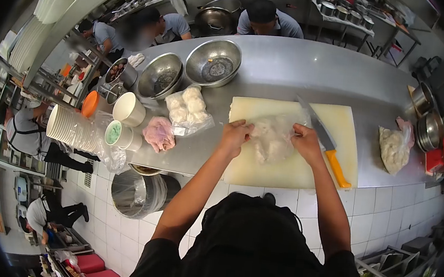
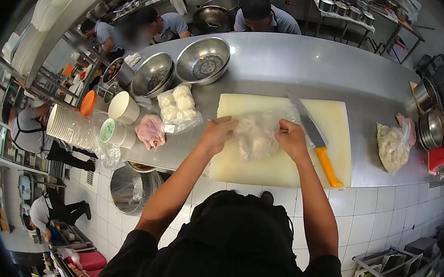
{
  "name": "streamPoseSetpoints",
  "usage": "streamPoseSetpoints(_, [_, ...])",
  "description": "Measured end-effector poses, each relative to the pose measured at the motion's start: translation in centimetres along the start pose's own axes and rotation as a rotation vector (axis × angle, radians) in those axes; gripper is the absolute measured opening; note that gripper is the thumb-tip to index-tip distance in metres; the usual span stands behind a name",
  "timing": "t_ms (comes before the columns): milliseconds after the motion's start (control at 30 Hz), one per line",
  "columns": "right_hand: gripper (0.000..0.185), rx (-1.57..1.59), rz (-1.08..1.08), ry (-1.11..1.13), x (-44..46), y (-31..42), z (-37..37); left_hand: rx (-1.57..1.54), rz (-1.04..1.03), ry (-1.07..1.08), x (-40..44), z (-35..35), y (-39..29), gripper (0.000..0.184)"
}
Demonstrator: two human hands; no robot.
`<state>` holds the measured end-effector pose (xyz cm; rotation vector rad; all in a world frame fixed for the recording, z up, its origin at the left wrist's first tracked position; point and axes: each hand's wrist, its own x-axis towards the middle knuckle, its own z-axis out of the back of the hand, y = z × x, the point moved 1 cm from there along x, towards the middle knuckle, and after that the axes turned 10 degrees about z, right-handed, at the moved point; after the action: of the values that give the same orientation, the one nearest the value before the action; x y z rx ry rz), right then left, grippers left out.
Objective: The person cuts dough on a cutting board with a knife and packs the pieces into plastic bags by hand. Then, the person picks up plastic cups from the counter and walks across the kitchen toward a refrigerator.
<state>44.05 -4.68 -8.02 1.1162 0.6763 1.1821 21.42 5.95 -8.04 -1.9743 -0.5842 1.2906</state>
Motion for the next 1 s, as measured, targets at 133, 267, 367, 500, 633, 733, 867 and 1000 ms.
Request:
streamPoseSetpoints(133, [0.049,0.246,-0.106,-0.033,0.7,1.1,-1.0,-0.119,0.061,-0.011,-0.5,-1.1,-0.6,0.013])
streamPoseSetpoints(267, [0.045,0.178,-0.152,-0.028,0.9,2.7,-1.1,-0.195,0.083,0.004,0.1,-1.2,-0.7,0.008])
streamPoseSetpoints(367, [0.039,0.119,-0.178,-0.030,0.9,0.5,-1.1,-0.167,0.064,-0.004,0.2,-1.1,-0.4,0.007])
streamPoseSetpoints(500, [0.035,0.215,-0.175,-0.122,0.1,-0.4,-1.1,-0.079,-0.045,-0.033,-1.4,-2.5,-1.3,0.008])
streamPoseSetpoints(633, [0.035,0.335,-0.073,-0.296,-1.4,1.6,-1.6,0.048,-0.349,-0.081,-1.6,-4.0,-2.3,0.012])
streamPoseSetpoints(733, [0.040,0.199,-0.091,-0.392,-2.4,0.7,-1.6,0.173,-0.548,-0.221,-0.2,-3.7,-2.5,0.012])
streamPoseSetpoints(867, [0.045,-0.007,-0.275,-0.391,-3.9,1.6,0.1,0.101,-0.640,-0.308,1.7,-2.8,-3.0,0.012])
streamPoseSetpoints(1000, [0.046,-0.136,-0.285,-0.379,-4.2,1.4,1.5,0.315,-0.636,-0.483,2.4,-2.8,-4.1,0.013])
